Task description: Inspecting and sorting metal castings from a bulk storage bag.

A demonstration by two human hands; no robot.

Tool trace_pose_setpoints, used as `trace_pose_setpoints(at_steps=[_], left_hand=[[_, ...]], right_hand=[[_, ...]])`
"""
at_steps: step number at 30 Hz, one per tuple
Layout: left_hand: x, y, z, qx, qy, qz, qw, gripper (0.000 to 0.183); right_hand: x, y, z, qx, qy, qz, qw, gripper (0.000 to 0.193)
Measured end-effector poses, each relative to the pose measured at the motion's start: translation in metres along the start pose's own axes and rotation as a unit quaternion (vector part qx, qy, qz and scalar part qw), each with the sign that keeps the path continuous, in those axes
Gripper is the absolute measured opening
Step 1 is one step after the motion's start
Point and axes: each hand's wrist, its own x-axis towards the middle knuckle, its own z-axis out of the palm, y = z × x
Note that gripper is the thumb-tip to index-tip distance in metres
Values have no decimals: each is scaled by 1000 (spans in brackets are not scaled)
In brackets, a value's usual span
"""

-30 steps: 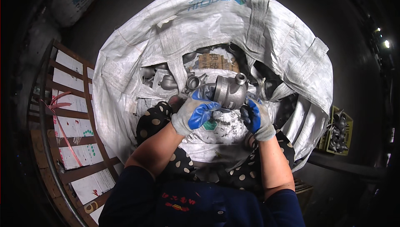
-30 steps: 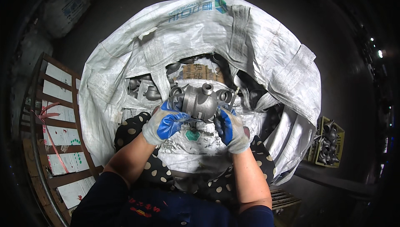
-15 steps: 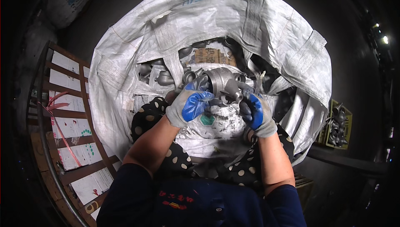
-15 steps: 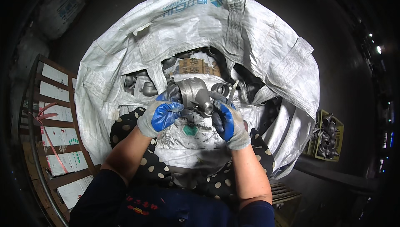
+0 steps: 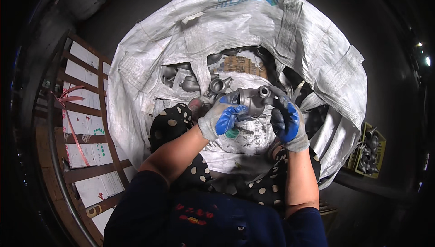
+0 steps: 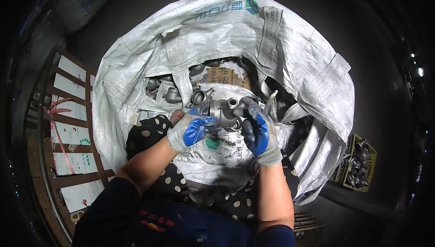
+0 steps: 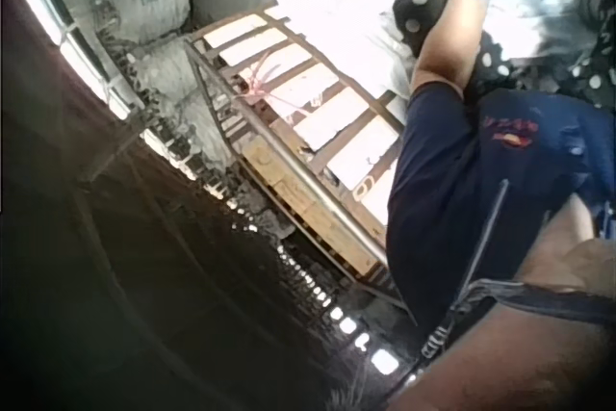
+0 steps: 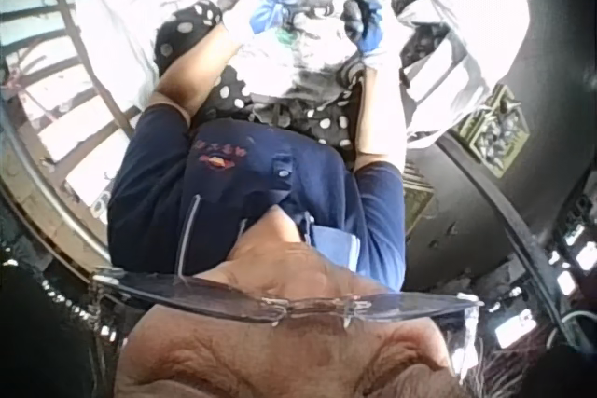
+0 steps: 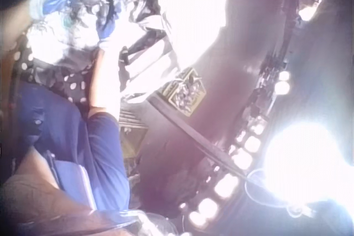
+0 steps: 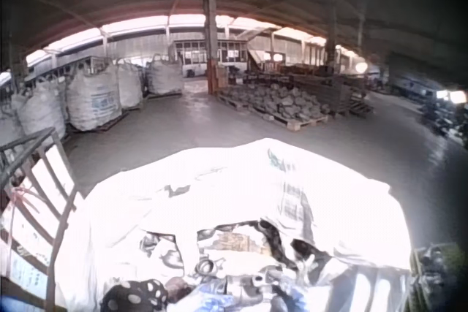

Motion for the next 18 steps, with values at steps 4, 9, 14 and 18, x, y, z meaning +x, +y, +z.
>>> trace_pose_setpoints(at_steps=[4, 9, 14, 18], left_hand=[[-21, 9, 11, -49, 51, 39, 997, 40], [-46, 29, -8, -23, 157, 96, 983, 24], [-124, 77, -7, 129, 171, 240, 947, 30], [-199, 139, 12, 68, 214, 388, 894, 28]], right_hand=[[11, 9, -17, 14, 72, -40, 997, 38], [15, 19, -16, -27, 3, 5, 1000, 45], [15, 28, -9, -198, 11, -58, 979, 47], [-1, 8, -16, -735, -149, -394, 532, 41]])
